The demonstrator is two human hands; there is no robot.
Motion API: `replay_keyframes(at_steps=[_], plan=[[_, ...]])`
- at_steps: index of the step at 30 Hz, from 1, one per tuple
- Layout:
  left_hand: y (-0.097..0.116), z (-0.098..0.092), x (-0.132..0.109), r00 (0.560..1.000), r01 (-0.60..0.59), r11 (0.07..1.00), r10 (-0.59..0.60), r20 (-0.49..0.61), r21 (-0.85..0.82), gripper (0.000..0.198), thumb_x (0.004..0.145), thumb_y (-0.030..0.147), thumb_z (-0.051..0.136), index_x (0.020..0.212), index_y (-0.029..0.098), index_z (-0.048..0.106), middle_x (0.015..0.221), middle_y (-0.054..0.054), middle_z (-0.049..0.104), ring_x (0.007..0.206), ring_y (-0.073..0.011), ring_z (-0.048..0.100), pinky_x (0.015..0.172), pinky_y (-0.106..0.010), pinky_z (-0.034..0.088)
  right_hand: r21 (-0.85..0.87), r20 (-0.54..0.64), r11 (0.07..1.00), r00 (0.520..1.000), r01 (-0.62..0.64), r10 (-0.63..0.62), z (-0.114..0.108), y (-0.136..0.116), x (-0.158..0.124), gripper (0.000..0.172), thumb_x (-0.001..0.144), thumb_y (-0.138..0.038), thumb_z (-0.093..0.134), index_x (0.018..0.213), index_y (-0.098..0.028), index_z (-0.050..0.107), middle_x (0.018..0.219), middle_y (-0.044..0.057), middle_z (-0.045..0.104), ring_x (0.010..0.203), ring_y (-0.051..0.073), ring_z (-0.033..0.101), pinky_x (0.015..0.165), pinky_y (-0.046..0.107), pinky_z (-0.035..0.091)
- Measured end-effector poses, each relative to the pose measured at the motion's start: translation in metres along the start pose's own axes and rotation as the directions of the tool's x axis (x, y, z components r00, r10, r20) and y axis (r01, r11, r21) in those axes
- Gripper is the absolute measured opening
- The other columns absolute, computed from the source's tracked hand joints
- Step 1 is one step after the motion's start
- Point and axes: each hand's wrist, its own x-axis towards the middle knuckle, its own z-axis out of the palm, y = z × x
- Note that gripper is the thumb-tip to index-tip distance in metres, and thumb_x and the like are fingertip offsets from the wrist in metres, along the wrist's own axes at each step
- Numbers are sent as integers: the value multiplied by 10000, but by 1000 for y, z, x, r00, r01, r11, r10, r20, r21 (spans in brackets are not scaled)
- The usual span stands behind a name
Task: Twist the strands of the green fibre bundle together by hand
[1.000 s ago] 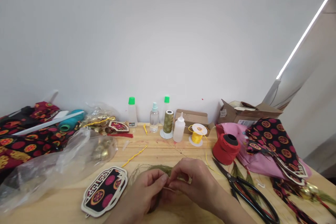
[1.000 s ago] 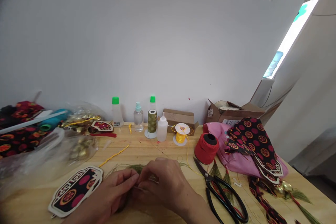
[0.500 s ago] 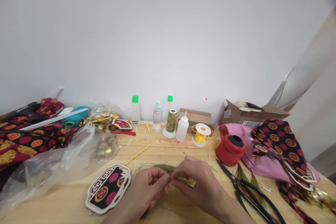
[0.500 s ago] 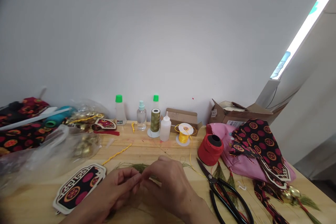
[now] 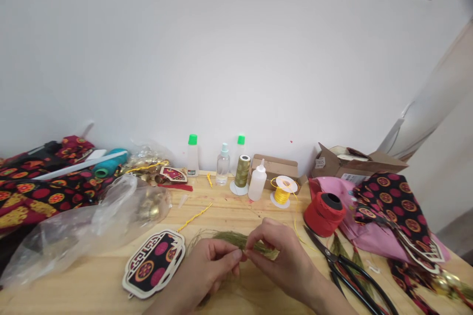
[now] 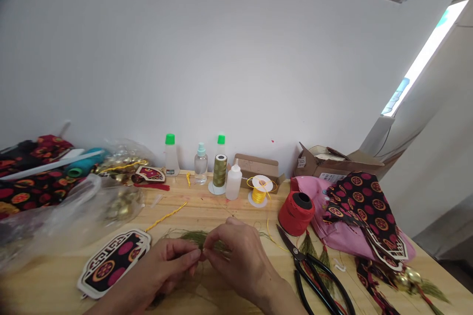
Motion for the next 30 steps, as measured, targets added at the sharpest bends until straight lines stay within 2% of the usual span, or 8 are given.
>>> replay_keyframes(at_steps=[5, 8, 11, 13, 17, 24, 30], plan=[[1, 1, 1, 1000, 26, 996, -25, 17, -84, 282, 611, 401, 597, 539, 129, 580, 366, 87, 413, 267, -10, 173, 320, -218, 61, 16, -14, 1000, 1000, -22, 22, -2, 0, 0, 76, 686, -105, 574, 674, -180, 578, 591, -32, 549, 568, 94, 443, 549, 193, 327], [1, 2, 0, 999, 46, 992, -45, 6, -120, 264, 603, 382, 610, 591, 119, 598, 418, 74, 462, 276, -2, 166, 323, -215, 55, 50, -69, 994, 992, -102, 105, -5, 4, -1, 50, 700, -129, 568, 705, -179, 573, 606, -35, 539, 541, 90, 410, 527, 196, 321], [1, 1, 0, 999, 44, 991, -44, 2, -123, 274, 599, 391, 611, 598, 118, 594, 427, 70, 468, 278, -2, 166, 326, -217, 54, 96, -27, 979, 983, -180, 183, -6, 7, 0, 31, 719, -170, 560, 703, -171, 586, 597, -32, 519, 530, 92, 390, 501, 198, 314], [0, 1, 0, 1000, 29, 994, -28, 9, -109, 287, 603, 408, 605, 583, 123, 580, 413, 75, 446, 280, -6, 171, 327, -219, 55, 145, 51, 969, 980, -198, 193, -4, 7, 2, 59, 720, -207, 570, 702, -162, 603, 608, -25, 519, 541, 93, 399, 495, 199, 311], [-3, -1, 1, 998, -3, 997, 8, 61, -81, 333, 639, 443, 561, 487, 153, 500, 322, 112, 272, 279, -23, 134, 328, -231, 47, 235, 151, 944, 968, -231, 199, 4, 7, 3, 156, 717, -293, 584, 700, -146, 635, 607, -16, 505, 545, 93, 398, 478, 199, 297], [-4, -2, -1, 998, -3, 998, 7, 57, -57, 331, 644, 442, 555, 497, 153, 487, 371, 99, 310, 284, -19, 143, 332, -236, 47, 263, 137, 913, 949, -311, 283, 7, 4, 2, 170, 708, -277, 582, 644, -126, 625, 557, -23, 482, 502, 84, 360, 450, 199, 269], [-2, -2, -1, 998, 3, 999, 0, 69, -53, 359, 626, 477, 553, 477, 155, 498, 304, 117, 229, 278, -29, 115, 333, -242, 41, 316, 108, 899, 953, -303, 283, 9, 1, 3, 128, 697, -173, 564, 579, -126, 583, 507, -45, 444, 478, 71, 337, 441, 185, 257]])
